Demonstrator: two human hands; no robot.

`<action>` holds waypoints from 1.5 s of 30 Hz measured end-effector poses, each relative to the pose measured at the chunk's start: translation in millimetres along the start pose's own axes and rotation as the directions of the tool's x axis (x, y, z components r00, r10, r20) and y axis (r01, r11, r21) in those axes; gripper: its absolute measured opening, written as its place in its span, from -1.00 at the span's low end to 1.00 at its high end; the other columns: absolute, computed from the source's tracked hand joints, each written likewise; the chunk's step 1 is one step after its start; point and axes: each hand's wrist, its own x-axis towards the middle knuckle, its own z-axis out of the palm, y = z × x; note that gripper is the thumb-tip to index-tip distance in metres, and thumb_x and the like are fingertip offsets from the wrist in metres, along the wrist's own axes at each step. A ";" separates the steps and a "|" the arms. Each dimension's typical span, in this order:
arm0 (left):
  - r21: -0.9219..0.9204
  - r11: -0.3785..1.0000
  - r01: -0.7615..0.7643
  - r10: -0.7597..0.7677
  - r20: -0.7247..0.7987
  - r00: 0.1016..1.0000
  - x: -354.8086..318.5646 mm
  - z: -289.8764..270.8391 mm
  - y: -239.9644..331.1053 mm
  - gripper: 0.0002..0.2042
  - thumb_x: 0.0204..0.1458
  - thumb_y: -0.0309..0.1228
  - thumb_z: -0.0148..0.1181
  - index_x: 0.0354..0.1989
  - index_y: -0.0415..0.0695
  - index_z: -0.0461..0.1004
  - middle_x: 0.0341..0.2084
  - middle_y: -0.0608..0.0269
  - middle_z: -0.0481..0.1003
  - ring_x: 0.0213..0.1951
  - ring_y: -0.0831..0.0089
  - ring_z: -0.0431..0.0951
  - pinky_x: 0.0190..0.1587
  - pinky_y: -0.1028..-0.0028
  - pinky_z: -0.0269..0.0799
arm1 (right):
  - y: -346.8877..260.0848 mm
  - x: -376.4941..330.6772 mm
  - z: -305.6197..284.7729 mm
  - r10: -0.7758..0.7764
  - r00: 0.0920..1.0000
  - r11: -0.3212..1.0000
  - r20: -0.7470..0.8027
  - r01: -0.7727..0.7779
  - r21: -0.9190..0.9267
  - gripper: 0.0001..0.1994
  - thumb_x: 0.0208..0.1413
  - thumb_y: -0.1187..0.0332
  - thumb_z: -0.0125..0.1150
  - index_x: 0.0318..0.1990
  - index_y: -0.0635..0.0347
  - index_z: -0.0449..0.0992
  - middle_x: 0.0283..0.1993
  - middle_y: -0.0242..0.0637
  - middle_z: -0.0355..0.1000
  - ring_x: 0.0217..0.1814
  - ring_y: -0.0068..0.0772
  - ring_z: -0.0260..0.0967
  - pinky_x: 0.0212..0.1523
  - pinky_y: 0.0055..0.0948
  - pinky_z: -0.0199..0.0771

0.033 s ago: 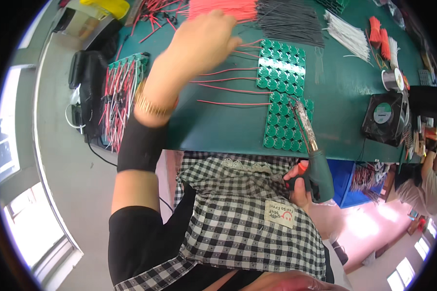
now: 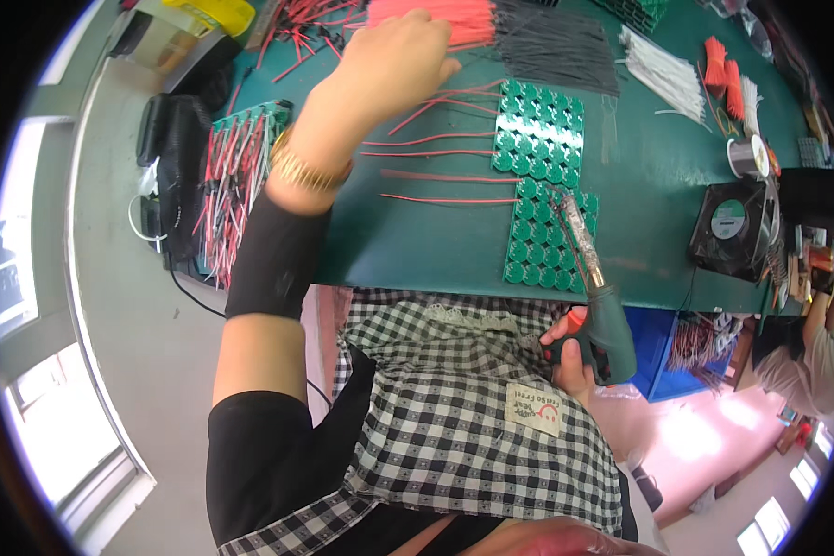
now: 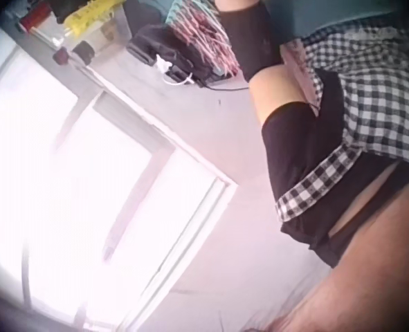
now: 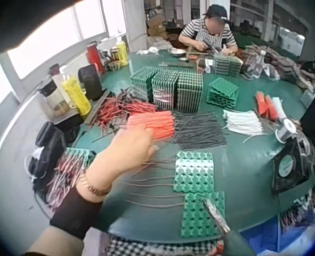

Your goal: The person positions circuit boards on the work surface, then attaches red wires to them using a soldering iron. Afterwards, the person solders white wires onto the circuit boards using the soldering iron.

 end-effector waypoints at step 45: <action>-0.640 0.766 -0.054 0.021 -0.059 0.998 -80.4 39.6 83.4 -0.87 -0.17 -0.53 0.28 -0.60 -0.21 0.42 -0.68 0.31 0.37 -0.65 0.56 0.35 -0.59 0.58 0.26 | -5.0 -2.3 -14.9 -0.008 0.962 0.965 0.271 0.078 -0.250 -0.57 0.07 0.32 0.10 0.06 0.30 0.20 -0.31 -0.19 0.30 -0.33 -0.38 0.34 -0.29 -0.39 0.41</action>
